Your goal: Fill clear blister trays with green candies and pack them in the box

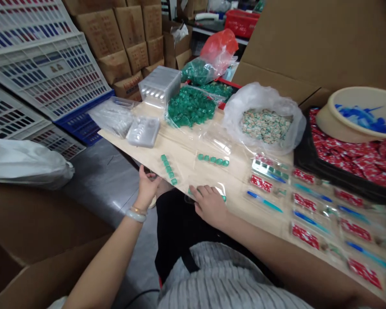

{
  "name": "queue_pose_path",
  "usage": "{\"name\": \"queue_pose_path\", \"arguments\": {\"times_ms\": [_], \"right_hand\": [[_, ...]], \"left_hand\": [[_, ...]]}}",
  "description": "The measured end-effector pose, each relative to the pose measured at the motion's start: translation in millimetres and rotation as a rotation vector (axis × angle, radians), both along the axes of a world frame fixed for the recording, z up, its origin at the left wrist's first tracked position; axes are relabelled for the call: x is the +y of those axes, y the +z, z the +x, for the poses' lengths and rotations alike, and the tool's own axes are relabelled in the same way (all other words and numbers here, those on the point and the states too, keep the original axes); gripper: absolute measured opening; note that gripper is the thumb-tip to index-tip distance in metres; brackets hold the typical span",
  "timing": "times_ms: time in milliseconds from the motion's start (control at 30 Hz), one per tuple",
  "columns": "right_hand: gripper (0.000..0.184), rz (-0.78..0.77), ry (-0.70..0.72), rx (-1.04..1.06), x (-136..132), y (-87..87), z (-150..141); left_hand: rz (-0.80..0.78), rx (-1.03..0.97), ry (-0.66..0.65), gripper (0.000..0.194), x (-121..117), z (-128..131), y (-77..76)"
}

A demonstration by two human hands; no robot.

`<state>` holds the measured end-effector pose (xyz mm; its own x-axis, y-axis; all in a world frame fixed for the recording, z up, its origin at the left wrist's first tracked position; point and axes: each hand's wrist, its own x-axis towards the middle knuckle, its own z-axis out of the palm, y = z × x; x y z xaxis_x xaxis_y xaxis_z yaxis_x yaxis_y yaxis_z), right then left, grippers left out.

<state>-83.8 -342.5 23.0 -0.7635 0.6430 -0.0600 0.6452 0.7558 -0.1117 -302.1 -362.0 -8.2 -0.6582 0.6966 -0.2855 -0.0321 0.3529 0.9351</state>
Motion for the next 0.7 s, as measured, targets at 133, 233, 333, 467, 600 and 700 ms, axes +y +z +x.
{"name": "queue_pose_path", "arguments": {"times_ms": [133, 233, 333, 467, 600, 700], "right_hand": [[0.049, 0.024, -0.076, 0.082, 2, 18.4, 11], [0.048, 0.015, -0.193, 0.249, 0, 35.7, 19], [0.049, -0.042, -0.354, 0.552, 2, 44.9, 33], [0.042, -0.351, -0.702, 1.122, 16, 40.1, 71], [0.03, -0.863, -0.981, 1.544, 32, 30.8, 110], [0.031, -1.148, -1.019, 1.611, 49, 23.5, 112]], "left_hand": [[0.116, -0.46, 0.011, 0.026, -19, 3, 20.5], [0.223, -0.487, -0.041, 0.022, -19, 10, 38.4], [0.247, -0.441, -0.132, 0.027, -5, 33, 48.2], [0.354, -0.165, -0.147, 0.033, 20, 83, 54.7], [0.429, 0.216, -0.299, 0.03, 44, 107, 66.1], [0.302, -0.039, -0.334, 0.023, 68, 96, 67.6]]}}
